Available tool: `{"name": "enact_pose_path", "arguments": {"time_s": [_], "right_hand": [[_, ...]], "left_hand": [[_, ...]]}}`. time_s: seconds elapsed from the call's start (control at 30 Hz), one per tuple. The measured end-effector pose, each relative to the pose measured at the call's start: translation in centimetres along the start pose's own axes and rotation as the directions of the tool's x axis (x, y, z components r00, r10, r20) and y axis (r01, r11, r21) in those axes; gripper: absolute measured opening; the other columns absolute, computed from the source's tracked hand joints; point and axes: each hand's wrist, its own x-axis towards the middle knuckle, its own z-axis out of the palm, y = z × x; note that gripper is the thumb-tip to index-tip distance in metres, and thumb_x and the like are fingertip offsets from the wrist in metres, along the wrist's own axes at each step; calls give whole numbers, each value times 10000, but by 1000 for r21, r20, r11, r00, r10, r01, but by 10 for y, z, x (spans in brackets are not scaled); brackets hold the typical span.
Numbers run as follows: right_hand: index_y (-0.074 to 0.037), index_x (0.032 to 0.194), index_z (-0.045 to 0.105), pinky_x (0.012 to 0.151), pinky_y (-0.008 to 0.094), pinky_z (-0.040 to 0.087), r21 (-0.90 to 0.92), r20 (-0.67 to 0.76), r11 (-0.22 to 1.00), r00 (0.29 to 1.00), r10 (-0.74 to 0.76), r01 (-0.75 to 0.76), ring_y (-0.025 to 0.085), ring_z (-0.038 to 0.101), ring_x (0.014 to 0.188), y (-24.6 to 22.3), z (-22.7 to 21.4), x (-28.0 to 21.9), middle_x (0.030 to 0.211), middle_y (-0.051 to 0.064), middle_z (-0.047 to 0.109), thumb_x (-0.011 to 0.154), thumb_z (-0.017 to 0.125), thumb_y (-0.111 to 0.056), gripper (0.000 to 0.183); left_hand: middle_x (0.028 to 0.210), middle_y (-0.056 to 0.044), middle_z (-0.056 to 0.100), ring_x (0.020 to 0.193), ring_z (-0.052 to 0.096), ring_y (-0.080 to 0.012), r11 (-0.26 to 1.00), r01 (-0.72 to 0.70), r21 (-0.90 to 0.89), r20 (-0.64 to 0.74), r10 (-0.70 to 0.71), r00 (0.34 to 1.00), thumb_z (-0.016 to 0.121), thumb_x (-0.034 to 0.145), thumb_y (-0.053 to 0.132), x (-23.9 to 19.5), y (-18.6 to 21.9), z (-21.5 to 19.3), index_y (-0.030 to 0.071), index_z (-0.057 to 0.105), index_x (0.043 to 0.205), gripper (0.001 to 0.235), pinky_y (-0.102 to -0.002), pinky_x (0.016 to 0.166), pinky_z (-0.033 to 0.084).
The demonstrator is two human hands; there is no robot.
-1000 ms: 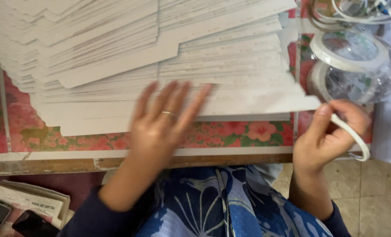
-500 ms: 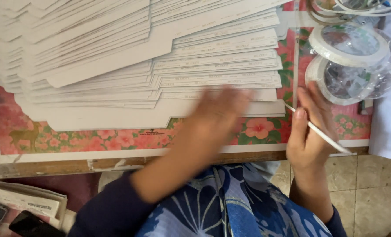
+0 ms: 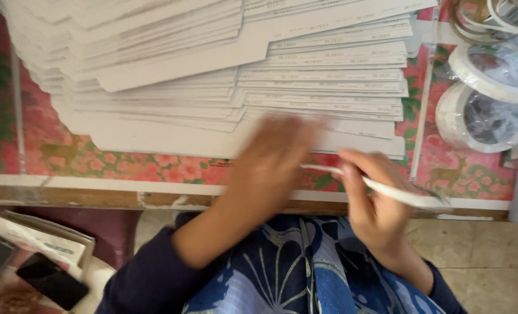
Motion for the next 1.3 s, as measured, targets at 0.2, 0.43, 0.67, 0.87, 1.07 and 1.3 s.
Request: {"name": "enact_pose_path", "arguments": {"time_s": [0.2,0.43,0.67,0.87,1.07,1.3], "right_hand": [[-5,1020,683,650,404,516,88,-48,991,994,-94,98,363,656,722,-4,42,29,768,153,661,916,565,-3,157],[-7,998,693,610,374,526,-28,-108,990,984,-140,138,328,646,670,0,50,27,716,130,642,883,598,54,160],[109,1051,649,790,470,492,-331,-195,943,974,-115,45,420,615,857,51,-28,-8,934,246,651,977,590,56,108],[66,1015,671,802,453,480,-539,-200,840,959,-201,64,365,601,842,81,-36,-16,946,199,670,971,672,83,47],[42,951,666,784,434,460,-519,-172,853,970,-174,61,355,570,840,90,-37,-18,903,174,624,963,683,14,35],[158,1020,596,880,462,444,-348,-428,931,865,-260,108,399,552,923,68,-51,-4,971,282,607,1083,594,-76,242]], "left_hand": [[1185,-149,661,1035,665,-271,979,6,206,-150,26,988,542,873,-29,-52,-30,-28,-71,554,1260,390,-413,952,520],[1244,-78,631,1173,588,-258,973,-91,210,-10,95,995,510,864,5,-49,-29,-27,49,515,1339,476,-499,1039,412],[1155,-85,678,1131,613,-236,972,-23,233,0,24,1000,492,902,-14,-41,-26,-30,-22,535,1252,353,-449,1018,405],[1265,-146,599,1172,600,-285,986,-60,158,65,50,997,407,897,-42,-34,-18,-8,-54,471,1308,416,-475,1052,423],[1258,-217,612,1201,587,-352,940,-107,-324,127,156,980,427,882,-33,22,40,48,3,265,1451,593,-499,1139,379],[1097,-14,546,957,634,-197,942,-266,203,-65,284,957,763,1037,409,43,29,-6,271,478,1383,469,-366,923,565]]}}
